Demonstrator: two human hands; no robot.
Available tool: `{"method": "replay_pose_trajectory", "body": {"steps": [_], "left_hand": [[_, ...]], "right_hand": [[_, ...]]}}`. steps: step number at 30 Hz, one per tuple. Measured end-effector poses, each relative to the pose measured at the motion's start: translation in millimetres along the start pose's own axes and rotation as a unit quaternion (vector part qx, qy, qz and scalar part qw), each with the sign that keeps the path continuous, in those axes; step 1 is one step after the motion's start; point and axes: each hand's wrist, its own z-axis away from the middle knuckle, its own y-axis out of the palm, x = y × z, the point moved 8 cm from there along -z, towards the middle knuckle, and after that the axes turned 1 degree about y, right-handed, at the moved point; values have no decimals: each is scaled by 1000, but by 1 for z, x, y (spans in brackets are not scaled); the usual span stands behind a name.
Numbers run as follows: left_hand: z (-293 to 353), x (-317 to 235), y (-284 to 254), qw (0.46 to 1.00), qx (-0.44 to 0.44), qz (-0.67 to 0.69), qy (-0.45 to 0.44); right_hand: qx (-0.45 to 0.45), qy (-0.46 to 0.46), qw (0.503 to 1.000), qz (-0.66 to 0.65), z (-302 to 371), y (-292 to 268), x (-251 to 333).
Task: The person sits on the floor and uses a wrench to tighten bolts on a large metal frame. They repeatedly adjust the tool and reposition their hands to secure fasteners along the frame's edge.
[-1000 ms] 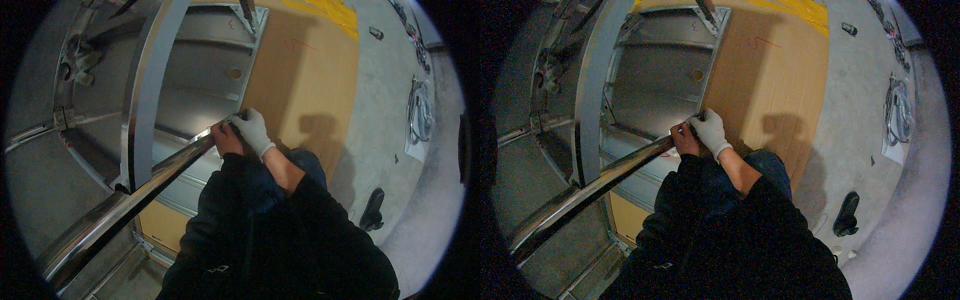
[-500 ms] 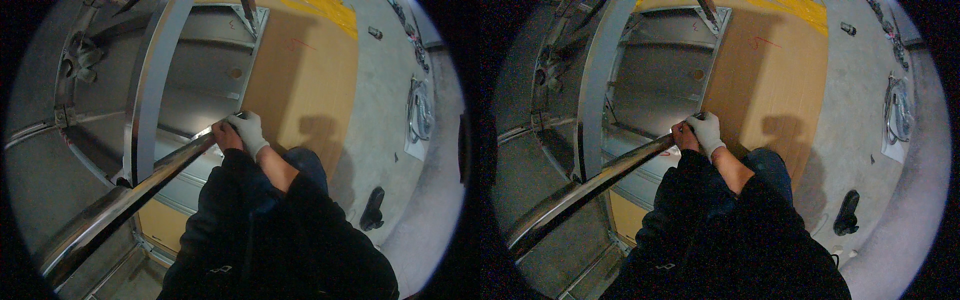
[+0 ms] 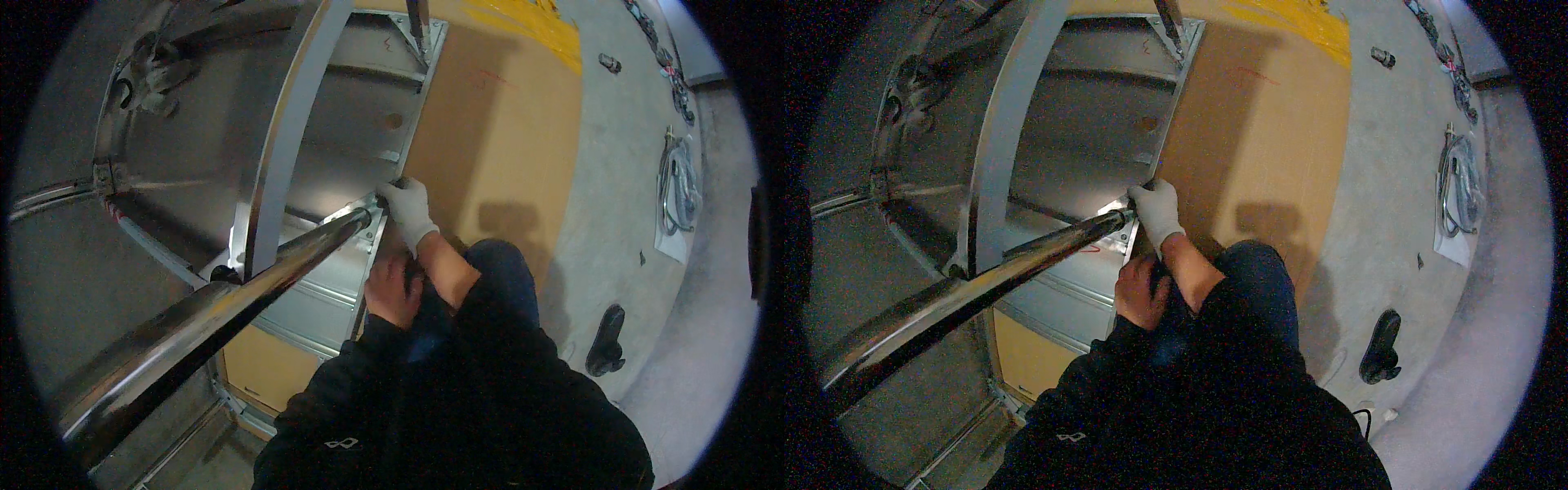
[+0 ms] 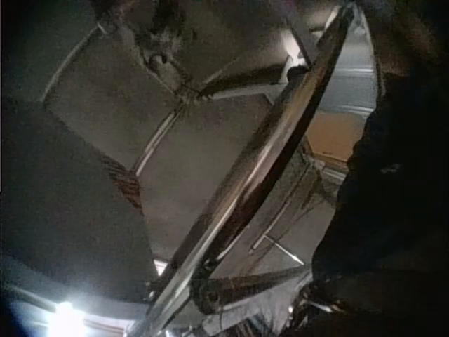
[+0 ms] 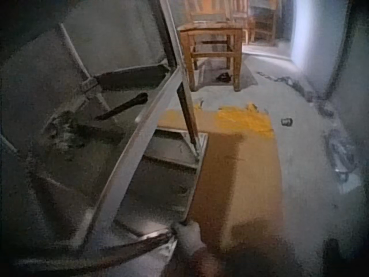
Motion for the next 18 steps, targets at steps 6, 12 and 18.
{"method": "replay_pose_trajectory", "body": {"steps": [6, 12, 18], "left_hand": [[0, -12, 11, 991, 28, -122, 40], [-2, -7, 17, 991, 58, -121, 5], [-3, -8, 16, 991, 63, -116, 8]], "right_hand": [[-28, -17, 999, 2, -6, -7, -19], [49, 19, 997, -63, 2, -6, -21], [81, -15, 996, -33, 7, -3, -10]]}}
